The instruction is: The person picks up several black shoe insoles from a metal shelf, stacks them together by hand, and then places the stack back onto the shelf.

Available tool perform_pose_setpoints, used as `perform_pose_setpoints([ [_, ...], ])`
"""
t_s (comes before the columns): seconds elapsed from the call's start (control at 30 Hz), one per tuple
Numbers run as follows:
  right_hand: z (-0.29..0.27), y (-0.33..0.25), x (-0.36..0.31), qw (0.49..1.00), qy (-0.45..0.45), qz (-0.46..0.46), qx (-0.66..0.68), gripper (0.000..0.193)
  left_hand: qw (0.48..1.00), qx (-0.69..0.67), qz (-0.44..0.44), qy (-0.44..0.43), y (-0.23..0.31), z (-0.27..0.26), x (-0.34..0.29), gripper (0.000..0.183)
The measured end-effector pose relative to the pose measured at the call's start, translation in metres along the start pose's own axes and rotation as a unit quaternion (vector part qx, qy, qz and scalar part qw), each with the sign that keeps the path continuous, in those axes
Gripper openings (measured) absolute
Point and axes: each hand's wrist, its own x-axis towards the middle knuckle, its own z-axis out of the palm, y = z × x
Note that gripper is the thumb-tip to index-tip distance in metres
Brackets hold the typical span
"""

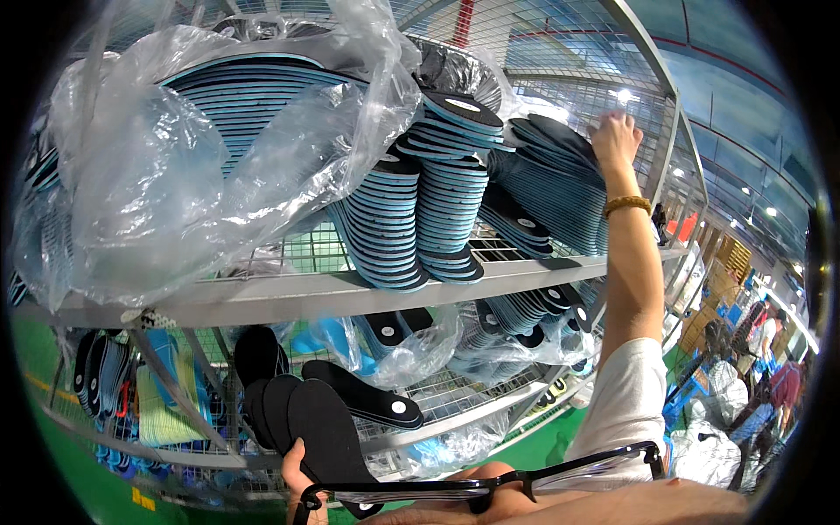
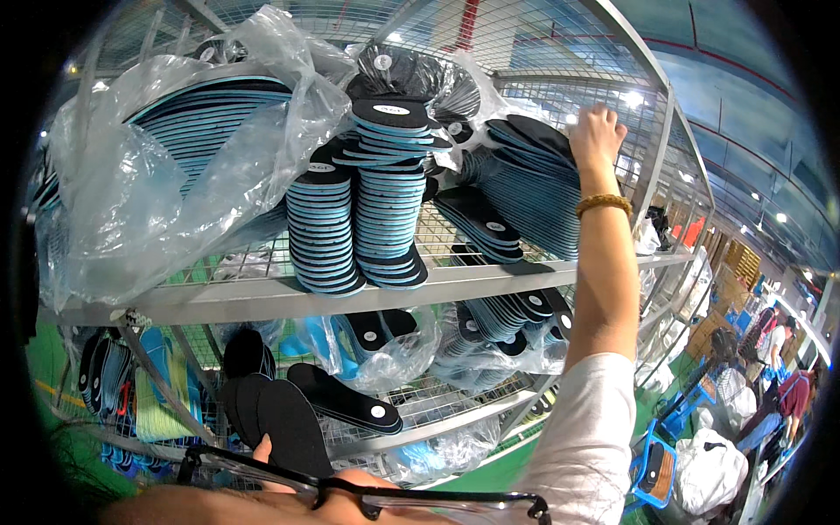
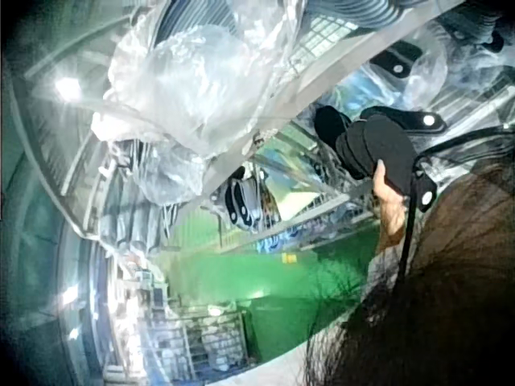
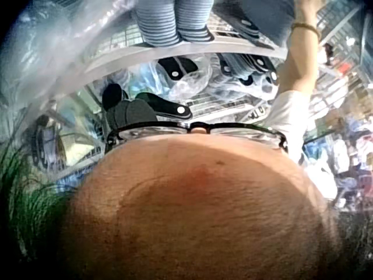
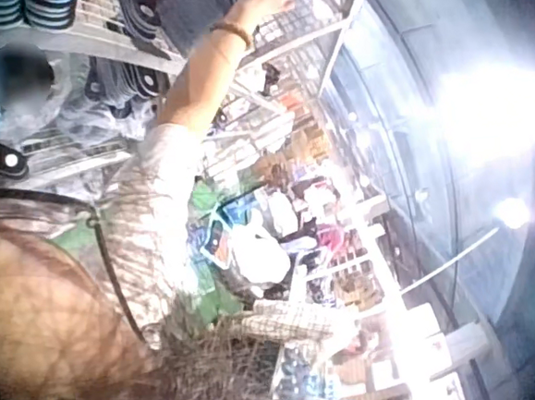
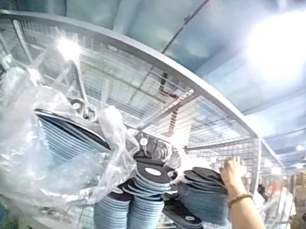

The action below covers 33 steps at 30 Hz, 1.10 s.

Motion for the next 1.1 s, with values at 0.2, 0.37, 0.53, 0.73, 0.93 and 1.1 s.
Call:
perform_pose_setpoints([
  [0.2,-0.082,-0.022,-0.099,0.813,0.158,-0.315,0.464,0.014,0.982,-0.100,-0.139,0.076,-0.004,0.063,-0.002,0.042],
  [0.37,-0.142,-0.025,-0.267,0.676,-0.261,-0.281,0.629,0.055,0.969,-0.035,-0.061,-0.237,-0.032,0.115,-0.021,0.053],
  [0.53,-0.153,-0.041,-0.317,0.519,-0.402,-0.058,0.752,0.042,0.938,-0.100,-0.166,-0.287,-0.062,0.148,-0.032,0.060],
  [0.73,-0.131,-0.005,-0.245,0.447,-0.149,0.106,0.876,0.029,0.932,-0.106,-0.200,-0.285,-0.042,0.146,-0.032,0.055],
  [0.93,-0.109,-0.060,-0.021,0.407,-0.225,0.138,0.874,0.029,0.973,-0.028,-0.200,-0.109,-0.013,0.142,-0.047,0.061],
  [1.1,-0.041,-0.159,0.031,0.787,-0.248,-0.020,0.565,0.031,0.929,-0.174,-0.198,-0.261,-0.004,0.102,-0.028,0.065],
])
